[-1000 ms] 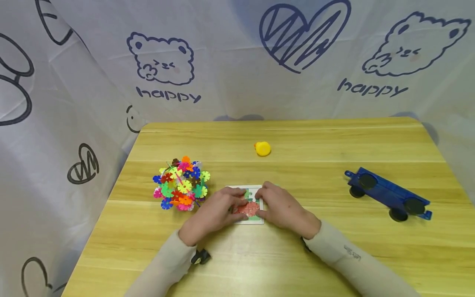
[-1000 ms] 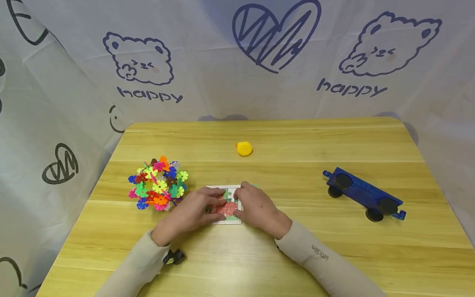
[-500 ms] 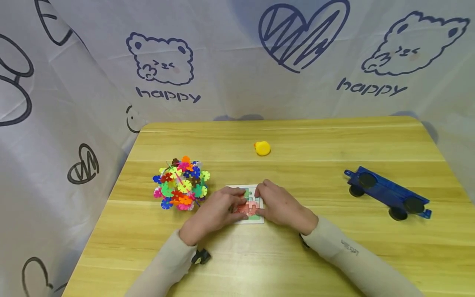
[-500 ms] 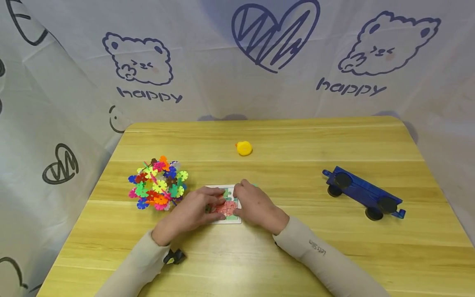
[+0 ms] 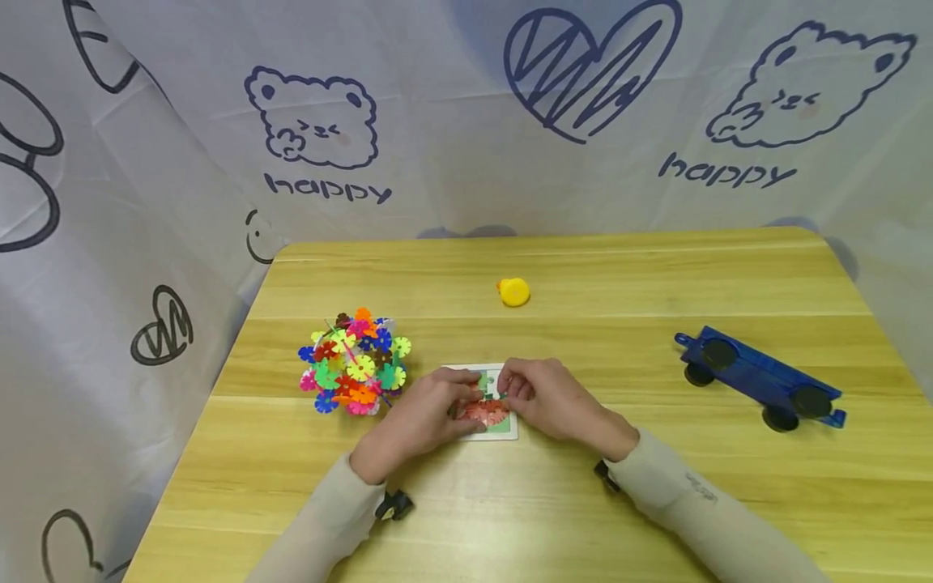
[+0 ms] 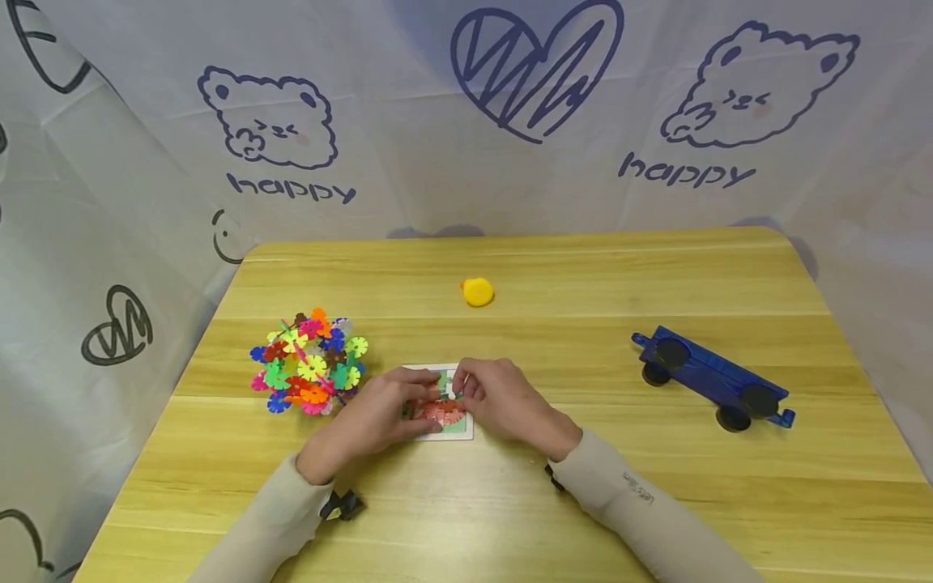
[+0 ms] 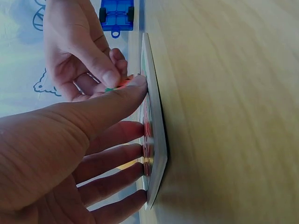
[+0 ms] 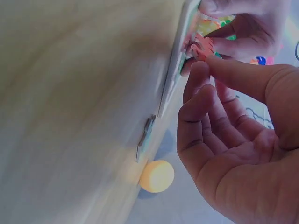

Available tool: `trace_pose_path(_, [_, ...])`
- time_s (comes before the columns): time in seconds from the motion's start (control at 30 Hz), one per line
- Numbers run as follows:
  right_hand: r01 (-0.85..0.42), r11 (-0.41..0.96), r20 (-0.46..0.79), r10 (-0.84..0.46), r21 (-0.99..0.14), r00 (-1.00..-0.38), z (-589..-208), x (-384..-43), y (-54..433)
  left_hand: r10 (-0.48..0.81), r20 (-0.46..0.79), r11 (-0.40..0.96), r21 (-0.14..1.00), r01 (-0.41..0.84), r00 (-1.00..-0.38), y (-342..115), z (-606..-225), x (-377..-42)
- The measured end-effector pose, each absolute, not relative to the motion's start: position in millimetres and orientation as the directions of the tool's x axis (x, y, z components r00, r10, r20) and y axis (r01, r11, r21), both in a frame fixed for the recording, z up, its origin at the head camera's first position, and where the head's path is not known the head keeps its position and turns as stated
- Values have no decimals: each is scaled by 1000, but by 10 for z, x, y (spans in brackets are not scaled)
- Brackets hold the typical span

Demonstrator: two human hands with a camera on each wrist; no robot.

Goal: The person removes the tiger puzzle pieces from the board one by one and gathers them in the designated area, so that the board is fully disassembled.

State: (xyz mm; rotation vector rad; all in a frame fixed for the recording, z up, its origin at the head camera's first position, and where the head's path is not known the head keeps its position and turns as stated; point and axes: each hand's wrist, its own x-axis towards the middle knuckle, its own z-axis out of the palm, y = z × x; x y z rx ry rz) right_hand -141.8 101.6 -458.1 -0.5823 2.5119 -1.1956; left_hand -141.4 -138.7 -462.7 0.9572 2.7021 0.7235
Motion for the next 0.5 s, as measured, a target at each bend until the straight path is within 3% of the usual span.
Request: trace_pose_path(0.5, [-165, 605, -105, -385, -779, -917, -4458, -1523, 1492, 633, -7, 673, 500, 546, -774, -1371, -4621, -1409])
